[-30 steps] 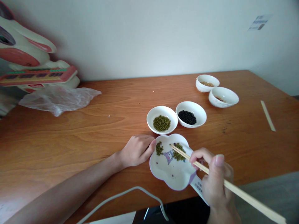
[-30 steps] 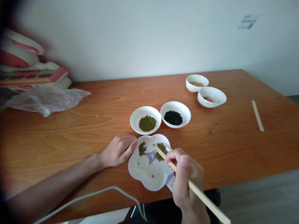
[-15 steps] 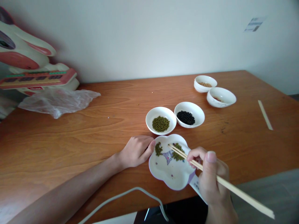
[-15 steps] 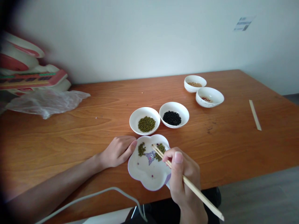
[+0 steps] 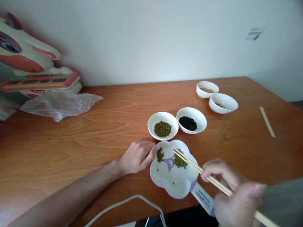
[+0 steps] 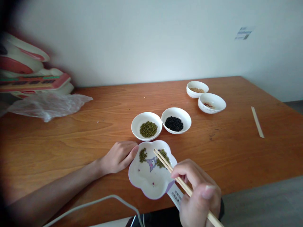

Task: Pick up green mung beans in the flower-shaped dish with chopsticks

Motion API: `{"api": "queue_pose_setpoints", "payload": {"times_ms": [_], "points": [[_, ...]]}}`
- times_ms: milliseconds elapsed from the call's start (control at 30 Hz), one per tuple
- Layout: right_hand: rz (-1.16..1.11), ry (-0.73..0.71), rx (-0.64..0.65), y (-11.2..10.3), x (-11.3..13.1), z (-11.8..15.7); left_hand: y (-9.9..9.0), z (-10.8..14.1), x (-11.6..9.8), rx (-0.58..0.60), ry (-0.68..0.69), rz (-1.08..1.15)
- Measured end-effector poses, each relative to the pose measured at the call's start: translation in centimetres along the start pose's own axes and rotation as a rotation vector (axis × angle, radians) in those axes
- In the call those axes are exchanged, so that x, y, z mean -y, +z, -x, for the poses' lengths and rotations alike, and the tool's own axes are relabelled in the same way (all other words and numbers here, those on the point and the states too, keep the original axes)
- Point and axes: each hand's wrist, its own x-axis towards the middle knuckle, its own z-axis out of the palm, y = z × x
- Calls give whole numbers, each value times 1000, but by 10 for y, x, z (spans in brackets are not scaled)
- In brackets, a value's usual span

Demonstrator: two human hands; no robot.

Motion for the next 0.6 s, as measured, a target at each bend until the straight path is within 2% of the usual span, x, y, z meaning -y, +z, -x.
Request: {"api": "queue_pose_setpoints", "payload": {"times_ms": [67,133,167,200,300,367,433,500,600], "points": [[19,-70,-56,-4,4,-7,0,0,-1,-4,0,-13],[-16,-91,-130,1,13,-17,0,0,-1,-7,2,-22],[-36,-86,-161,5,18,-23,0,0,-1,-8,2,-25],[-41,4,-184,11,22,-28,0,0,-1,-8,2,-27],[-63,-12,-126,18,28,-37,0,0,-1,-7,-1,-30],[-23,-53,-75,11,24,-32,0,0,-1,-6,-5,-28],[-8,-37,-16,-2,17,-19,-1,1,-1,-2,-9,-23],[-14,26,-15,-14,9,-3,-1,1,-1,-2,-8,-19],[-133,50,178,-21,1,17,0,0,0,-16,7,-14]]}}
